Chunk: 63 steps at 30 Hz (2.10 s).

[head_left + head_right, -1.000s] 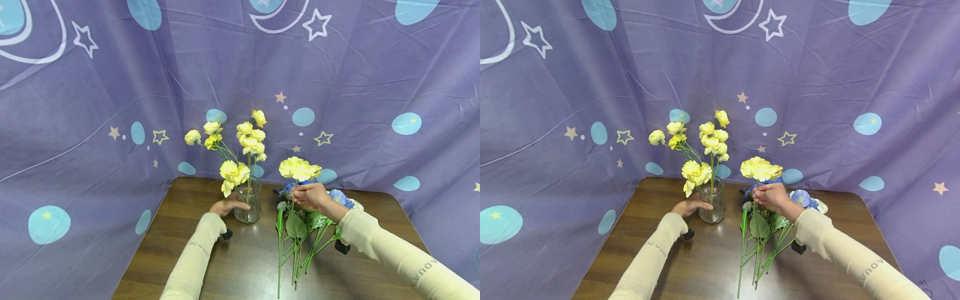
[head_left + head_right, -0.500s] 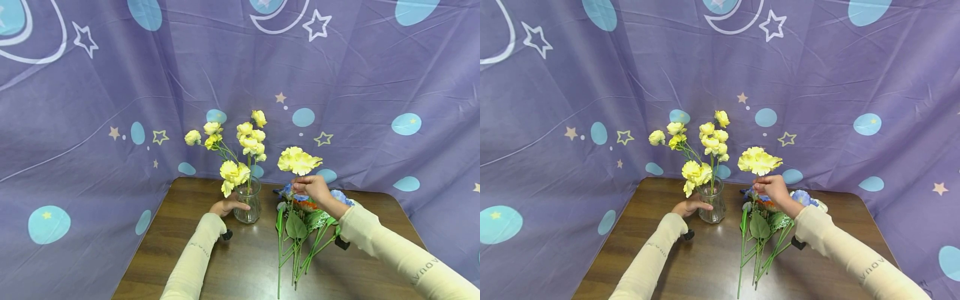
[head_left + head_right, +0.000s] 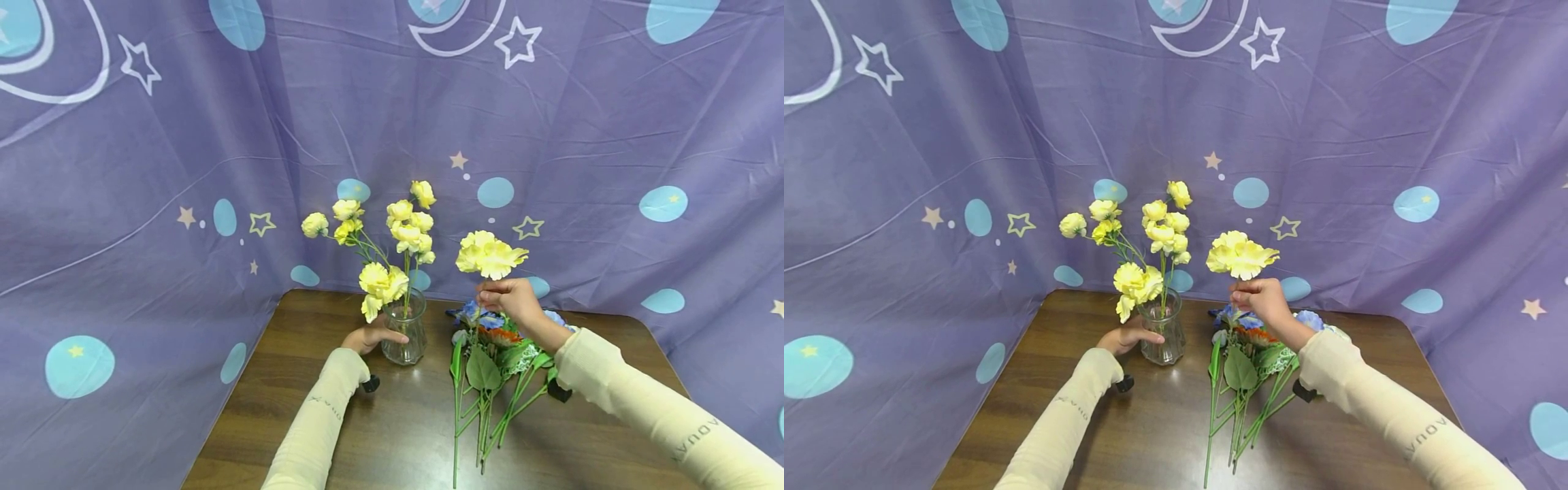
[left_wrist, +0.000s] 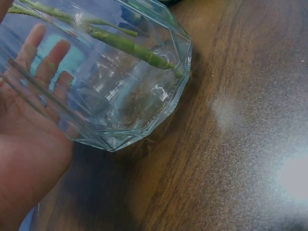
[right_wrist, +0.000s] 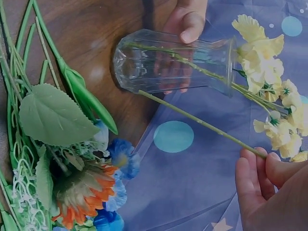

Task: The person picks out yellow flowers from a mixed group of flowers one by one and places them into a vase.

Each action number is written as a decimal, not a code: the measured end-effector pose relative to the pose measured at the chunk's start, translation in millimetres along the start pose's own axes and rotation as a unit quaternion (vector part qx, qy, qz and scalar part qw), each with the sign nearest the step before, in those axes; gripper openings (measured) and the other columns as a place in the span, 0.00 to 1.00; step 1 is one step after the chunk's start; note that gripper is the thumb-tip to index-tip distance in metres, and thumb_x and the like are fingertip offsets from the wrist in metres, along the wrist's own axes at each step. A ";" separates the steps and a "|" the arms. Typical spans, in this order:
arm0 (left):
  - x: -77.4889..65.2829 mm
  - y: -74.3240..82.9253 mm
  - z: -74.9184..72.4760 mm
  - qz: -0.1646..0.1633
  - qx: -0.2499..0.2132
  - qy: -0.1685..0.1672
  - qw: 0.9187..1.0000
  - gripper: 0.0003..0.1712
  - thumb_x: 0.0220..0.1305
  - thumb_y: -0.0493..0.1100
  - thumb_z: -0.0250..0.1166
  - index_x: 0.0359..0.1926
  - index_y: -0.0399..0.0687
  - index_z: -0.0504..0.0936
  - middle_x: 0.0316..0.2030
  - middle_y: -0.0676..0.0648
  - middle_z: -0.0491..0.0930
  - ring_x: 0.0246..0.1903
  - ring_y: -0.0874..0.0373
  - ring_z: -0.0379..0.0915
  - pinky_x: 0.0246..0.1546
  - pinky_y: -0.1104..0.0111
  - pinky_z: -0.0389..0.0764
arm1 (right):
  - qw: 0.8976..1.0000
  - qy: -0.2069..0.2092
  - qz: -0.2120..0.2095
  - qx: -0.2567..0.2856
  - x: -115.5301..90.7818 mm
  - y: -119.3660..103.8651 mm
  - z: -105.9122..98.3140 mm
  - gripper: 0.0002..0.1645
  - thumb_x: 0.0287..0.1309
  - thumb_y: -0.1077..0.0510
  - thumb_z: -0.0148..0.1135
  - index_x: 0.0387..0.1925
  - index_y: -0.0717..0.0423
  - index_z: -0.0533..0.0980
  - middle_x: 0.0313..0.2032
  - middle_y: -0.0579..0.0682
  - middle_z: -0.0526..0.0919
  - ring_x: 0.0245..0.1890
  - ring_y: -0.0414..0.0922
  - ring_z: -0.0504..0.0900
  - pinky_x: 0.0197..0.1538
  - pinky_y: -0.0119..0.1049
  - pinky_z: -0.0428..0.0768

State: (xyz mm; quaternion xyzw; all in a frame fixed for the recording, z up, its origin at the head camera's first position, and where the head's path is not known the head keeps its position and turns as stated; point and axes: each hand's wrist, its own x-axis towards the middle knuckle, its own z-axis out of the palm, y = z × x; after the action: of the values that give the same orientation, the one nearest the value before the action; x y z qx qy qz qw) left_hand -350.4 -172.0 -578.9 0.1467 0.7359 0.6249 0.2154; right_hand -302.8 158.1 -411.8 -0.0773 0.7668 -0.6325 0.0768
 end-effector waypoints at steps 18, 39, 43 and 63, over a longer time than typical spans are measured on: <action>0.1 -1.0 -1.1 0.016 0.003 -0.016 1.000 0.52 0.52 0.41 0.74 0.75 0.39 0.61 0.70 0.36 0.69 0.71 0.36 0.63 0.75 0.50 0.62 | 0.999 0.023 -0.031 -0.022 8.1 -28.4 5.2 0.19 0.70 0.66 0.59 0.56 0.76 0.77 0.47 0.66 0.88 0.35 0.37 0.89 0.44 0.33 0.89; -0.4 0.8 0.3 0.006 -0.004 -0.011 1.000 0.50 0.52 0.40 0.72 0.75 0.39 0.61 0.72 0.37 0.66 0.73 0.40 0.61 0.77 0.49 0.57 | 0.997 0.032 -0.057 0.030 22.2 -62.6 34.7 0.17 0.69 0.69 0.59 0.54 0.78 0.77 0.48 0.64 0.88 0.33 0.32 0.88 0.51 0.37 0.87; -0.7 1.1 0.7 -0.001 -0.002 -0.004 1.000 0.52 0.52 0.42 0.74 0.76 0.41 0.59 0.73 0.38 0.65 0.73 0.41 0.59 0.78 0.48 0.54 | 0.997 0.029 -0.063 0.034 23.3 -66.3 40.5 0.17 0.69 0.70 0.58 0.54 0.78 0.77 0.48 0.64 0.87 0.34 0.34 0.88 0.54 0.41 0.86; 0.1 -0.8 -0.2 -0.001 0.001 -0.001 1.000 0.50 0.53 0.40 0.73 0.75 0.38 0.61 0.74 0.37 0.64 0.73 0.41 0.59 0.78 0.47 0.55 | 0.996 0.017 -0.080 0.030 31.2 -69.7 57.2 0.17 0.69 0.67 0.60 0.53 0.77 0.79 0.53 0.72 0.83 0.42 0.45 0.90 0.52 0.37 0.87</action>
State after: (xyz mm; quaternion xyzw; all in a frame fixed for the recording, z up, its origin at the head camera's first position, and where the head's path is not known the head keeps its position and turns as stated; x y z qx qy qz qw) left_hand -350.5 -172.3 -579.7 0.1467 0.7366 0.6236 0.2169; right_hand -319.4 83.5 -354.7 -0.1257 0.7401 -0.6604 0.0153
